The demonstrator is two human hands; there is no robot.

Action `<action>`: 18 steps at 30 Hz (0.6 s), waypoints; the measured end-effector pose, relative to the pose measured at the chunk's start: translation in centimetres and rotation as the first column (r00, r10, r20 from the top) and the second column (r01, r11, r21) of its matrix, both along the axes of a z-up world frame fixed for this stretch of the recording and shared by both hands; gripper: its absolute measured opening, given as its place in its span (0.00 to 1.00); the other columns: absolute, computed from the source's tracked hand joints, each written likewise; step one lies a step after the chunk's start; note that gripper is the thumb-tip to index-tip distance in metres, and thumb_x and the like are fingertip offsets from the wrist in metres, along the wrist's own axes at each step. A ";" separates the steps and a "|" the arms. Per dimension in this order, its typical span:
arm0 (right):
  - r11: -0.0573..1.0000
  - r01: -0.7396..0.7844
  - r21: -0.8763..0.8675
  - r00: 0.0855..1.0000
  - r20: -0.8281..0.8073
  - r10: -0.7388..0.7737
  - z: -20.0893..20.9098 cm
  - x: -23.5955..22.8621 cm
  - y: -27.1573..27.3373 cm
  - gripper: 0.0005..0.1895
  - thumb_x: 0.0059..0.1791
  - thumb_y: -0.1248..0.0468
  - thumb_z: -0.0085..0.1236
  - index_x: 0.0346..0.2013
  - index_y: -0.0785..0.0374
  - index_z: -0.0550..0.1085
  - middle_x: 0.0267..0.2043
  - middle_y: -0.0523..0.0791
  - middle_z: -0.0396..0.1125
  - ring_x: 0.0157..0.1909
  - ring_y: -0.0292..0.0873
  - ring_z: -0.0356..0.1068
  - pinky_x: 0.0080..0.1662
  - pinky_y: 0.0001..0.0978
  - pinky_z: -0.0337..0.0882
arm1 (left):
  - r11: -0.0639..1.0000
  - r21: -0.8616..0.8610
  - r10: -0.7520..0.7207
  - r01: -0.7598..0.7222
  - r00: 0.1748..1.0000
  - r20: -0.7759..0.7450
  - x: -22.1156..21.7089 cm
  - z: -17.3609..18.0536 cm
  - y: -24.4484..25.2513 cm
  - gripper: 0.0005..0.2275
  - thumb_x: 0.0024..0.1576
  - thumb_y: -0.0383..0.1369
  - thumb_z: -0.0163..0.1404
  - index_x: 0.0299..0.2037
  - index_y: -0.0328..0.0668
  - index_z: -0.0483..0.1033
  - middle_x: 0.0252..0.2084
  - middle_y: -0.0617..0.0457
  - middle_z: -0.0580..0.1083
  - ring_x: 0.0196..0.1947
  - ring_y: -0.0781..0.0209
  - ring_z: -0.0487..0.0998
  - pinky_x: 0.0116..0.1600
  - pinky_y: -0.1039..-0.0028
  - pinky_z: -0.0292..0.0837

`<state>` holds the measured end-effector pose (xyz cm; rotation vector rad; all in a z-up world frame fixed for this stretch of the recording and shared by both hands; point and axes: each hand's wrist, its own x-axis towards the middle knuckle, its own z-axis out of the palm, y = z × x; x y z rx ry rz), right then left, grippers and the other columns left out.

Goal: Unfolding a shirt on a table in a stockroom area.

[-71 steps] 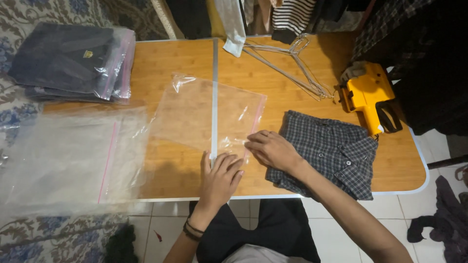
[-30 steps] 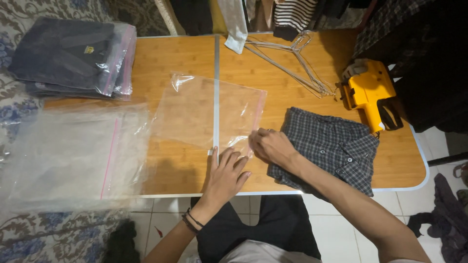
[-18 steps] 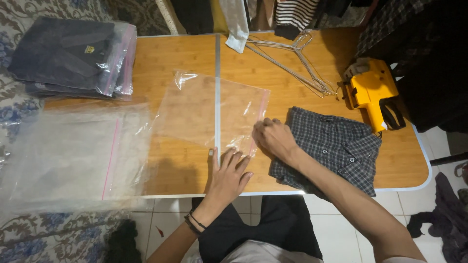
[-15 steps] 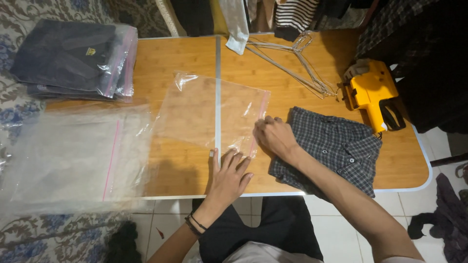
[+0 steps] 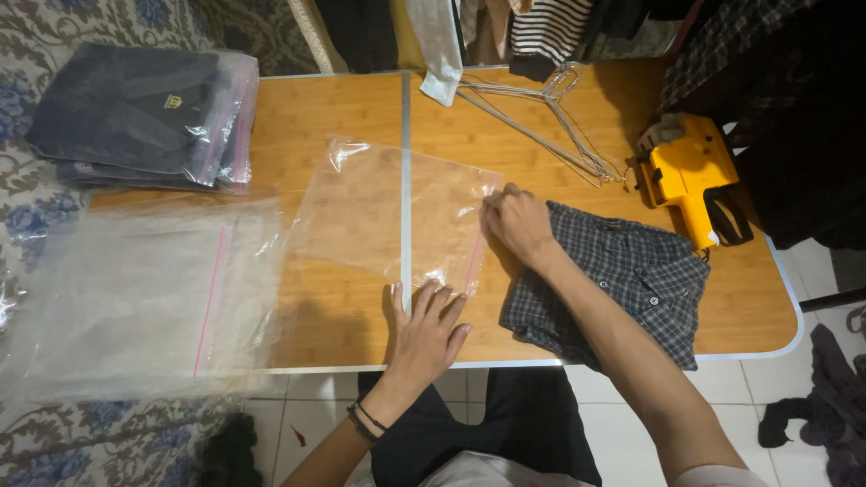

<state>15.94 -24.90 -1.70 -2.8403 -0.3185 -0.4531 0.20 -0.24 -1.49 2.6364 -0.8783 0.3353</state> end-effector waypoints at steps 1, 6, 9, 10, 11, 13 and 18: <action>1.000 0.000 0.000 1.000 0.000 0.000 0.3 0.1 0.0 0.12 0.53 0.61 0.55 0.40 0.67 0.81 0.38 0.55 0.72 0.32 0.53 0.75 0.34 0.44 0.76 | 1.000 0.000 0.000 0.000 1.000 0.000 -0.1 -0.1 0.0 0.20 0.63 0.45 0.45 0.61 0.44 0.74 0.60 0.48 0.70 0.69 0.51 0.60 0.72 0.32 0.29; 0.998 0.043 0.055 0.999 -0.009 -0.042 1.2 1.0 -0.2 0.12 0.50 0.61 0.57 0.45 0.60 0.82 0.42 0.54 0.71 0.35 0.53 0.75 0.39 0.44 0.77 | 1.000 0.007 0.004 -0.004 1.000 -0.027 -0.1 0.2 0.0 0.21 0.63 0.45 0.46 0.61 0.44 0.74 0.60 0.48 0.69 0.69 0.51 0.59 0.71 0.32 0.28; 0.997 0.066 0.036 0.998 -0.010 -0.065 1.0 1.4 -0.4 0.12 0.51 0.62 0.57 0.46 0.60 0.81 0.43 0.53 0.71 0.37 0.53 0.75 0.40 0.44 0.77 | 1.000 -0.005 0.000 0.000 0.999 -0.034 -0.1 0.2 0.0 0.21 0.63 0.45 0.46 0.61 0.43 0.74 0.60 0.48 0.69 0.69 0.51 0.59 0.71 0.32 0.28; 0.997 0.065 0.035 0.998 -0.008 -0.065 1.0 1.6 -0.5 0.12 0.51 0.62 0.57 0.46 0.60 0.81 0.43 0.53 0.71 0.37 0.53 0.75 0.40 0.44 0.77 | 1.000 -0.006 0.000 0.000 1.000 -0.031 0.0 0.1 0.0 0.21 0.63 0.45 0.46 0.61 0.43 0.74 0.60 0.48 0.69 0.69 0.51 0.59 0.71 0.32 0.28; 0.997 0.062 0.042 0.998 -0.008 -0.062 1.0 1.8 -0.5 0.11 0.51 0.62 0.57 0.45 0.61 0.81 0.43 0.53 0.71 0.37 0.53 0.75 0.40 0.44 0.77 | 1.000 -0.015 -0.001 0.001 0.999 -0.036 0.0 -0.1 0.0 0.21 0.62 0.44 0.47 0.61 0.43 0.73 0.60 0.48 0.69 0.69 0.50 0.59 0.71 0.32 0.28; 0.997 0.058 0.049 0.998 -0.009 -0.058 1.2 1.9 -0.6 0.11 0.50 0.62 0.58 0.45 0.61 0.81 0.43 0.53 0.71 0.37 0.53 0.75 0.40 0.45 0.76 | 1.000 -0.025 -0.002 0.001 0.999 -0.042 0.0 -0.1 0.0 0.21 0.62 0.44 0.47 0.61 0.43 0.73 0.60 0.48 0.69 0.69 0.50 0.59 0.71 0.32 0.28; 0.994 0.031 0.107 0.998 0.054 -0.037 1.8 1.6 -0.4 0.11 0.48 0.64 0.59 0.43 0.62 0.82 0.42 0.53 0.72 0.38 0.56 0.75 0.43 0.46 0.75 | 1.000 -0.019 -0.002 0.001 0.999 -0.035 -0.1 0.1 -0.1 0.21 0.62 0.44 0.48 0.61 0.43 0.73 0.60 0.48 0.69 0.69 0.50 0.60 0.71 0.32 0.29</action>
